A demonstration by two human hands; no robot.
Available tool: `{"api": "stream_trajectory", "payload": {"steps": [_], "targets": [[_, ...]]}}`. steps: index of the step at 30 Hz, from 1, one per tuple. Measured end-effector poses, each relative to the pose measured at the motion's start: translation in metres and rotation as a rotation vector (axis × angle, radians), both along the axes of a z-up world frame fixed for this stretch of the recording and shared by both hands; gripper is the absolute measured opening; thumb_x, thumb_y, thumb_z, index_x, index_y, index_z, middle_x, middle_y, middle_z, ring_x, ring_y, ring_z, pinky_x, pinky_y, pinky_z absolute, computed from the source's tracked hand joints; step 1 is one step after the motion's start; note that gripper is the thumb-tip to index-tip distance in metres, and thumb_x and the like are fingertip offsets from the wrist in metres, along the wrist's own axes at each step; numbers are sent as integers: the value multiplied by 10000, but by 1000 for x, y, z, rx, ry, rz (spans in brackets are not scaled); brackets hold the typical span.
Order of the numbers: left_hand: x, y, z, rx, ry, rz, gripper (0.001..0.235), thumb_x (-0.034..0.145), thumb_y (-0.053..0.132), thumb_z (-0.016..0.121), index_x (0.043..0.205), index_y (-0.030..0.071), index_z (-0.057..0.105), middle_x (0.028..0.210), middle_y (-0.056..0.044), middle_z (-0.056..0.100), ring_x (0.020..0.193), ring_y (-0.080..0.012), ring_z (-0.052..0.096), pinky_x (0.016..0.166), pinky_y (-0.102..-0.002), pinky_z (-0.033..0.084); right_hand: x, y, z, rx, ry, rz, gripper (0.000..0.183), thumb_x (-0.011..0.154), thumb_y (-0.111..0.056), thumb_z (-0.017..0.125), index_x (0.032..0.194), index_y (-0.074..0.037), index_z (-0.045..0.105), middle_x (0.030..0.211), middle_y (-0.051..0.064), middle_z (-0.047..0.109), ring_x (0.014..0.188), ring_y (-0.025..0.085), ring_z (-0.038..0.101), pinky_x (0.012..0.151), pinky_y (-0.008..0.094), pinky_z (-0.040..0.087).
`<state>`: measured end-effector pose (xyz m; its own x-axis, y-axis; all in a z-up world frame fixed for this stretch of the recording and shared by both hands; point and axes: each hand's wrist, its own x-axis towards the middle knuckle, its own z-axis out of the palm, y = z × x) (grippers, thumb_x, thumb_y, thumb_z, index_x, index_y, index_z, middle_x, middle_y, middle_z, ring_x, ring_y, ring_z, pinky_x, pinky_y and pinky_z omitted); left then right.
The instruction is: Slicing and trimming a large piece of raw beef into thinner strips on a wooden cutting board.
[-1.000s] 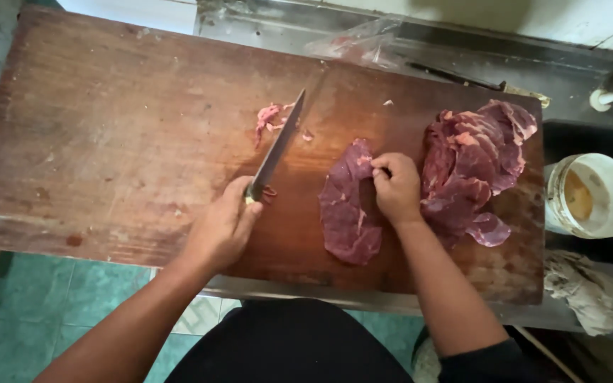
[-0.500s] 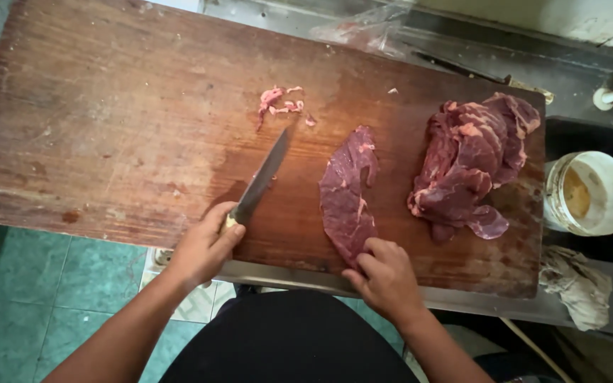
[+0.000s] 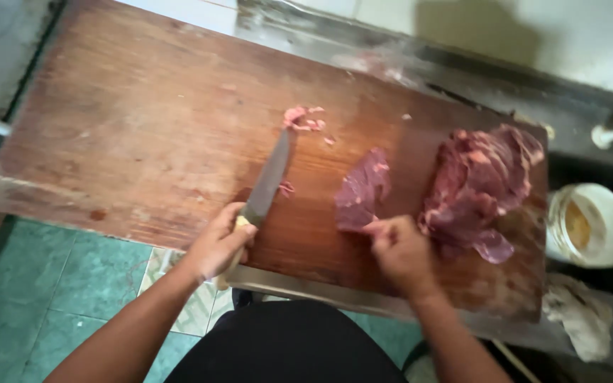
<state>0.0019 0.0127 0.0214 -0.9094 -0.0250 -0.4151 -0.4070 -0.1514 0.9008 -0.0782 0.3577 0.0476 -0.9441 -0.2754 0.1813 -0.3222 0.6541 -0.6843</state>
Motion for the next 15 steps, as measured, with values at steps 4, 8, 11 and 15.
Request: {"api": "stream_trajectory", "payload": {"steps": [4, 8, 11, 15], "targets": [[-4, -8, 0, -325, 60, -168, 521, 896, 254, 621, 1383, 95, 527, 1222, -75, 683, 1060, -193, 669, 917, -339, 542, -52, -8, 66, -36, 95, -54, 144, 962, -75, 701, 977, -16, 570, 824, 94, 654, 626, 194, 603, 582, 313, 518], [0, -7, 8, -388, 62, -128, 549, 881, 317, 608, 1386, 111, 545, 1142, -64, 710, 964, -192, 684, 852, -316, 550, -78, -34, 159, 45, 33, -172, 114, 1061, -40, 715, 1087, -18, 607, 923, 103, 689, 682, 192, 621, 577, 308, 491], [1, -8, 21, -63, -29, -56, 445, 939, 129, 611, 1376, 97, 534, 849, -78, 657, 579, -167, 593, 526, -296, 485, -121, -40, 186, -125, 197, 97, 58, 1126, 105, 618, 1130, 88, 563, 951, 153, 584, 753, 209, 534, 716, 321, 497], [5, -13, 23, -157, 67, -147, 484, 906, 225, 603, 1364, 85, 529, 855, -70, 665, 569, -174, 621, 544, -312, 504, -197, -68, 189, -280, 83, 181, 192, 1172, 41, 471, 1362, 30, 493, 1203, 177, 601, 968, 251, 636, 879, 318, 585]]}}
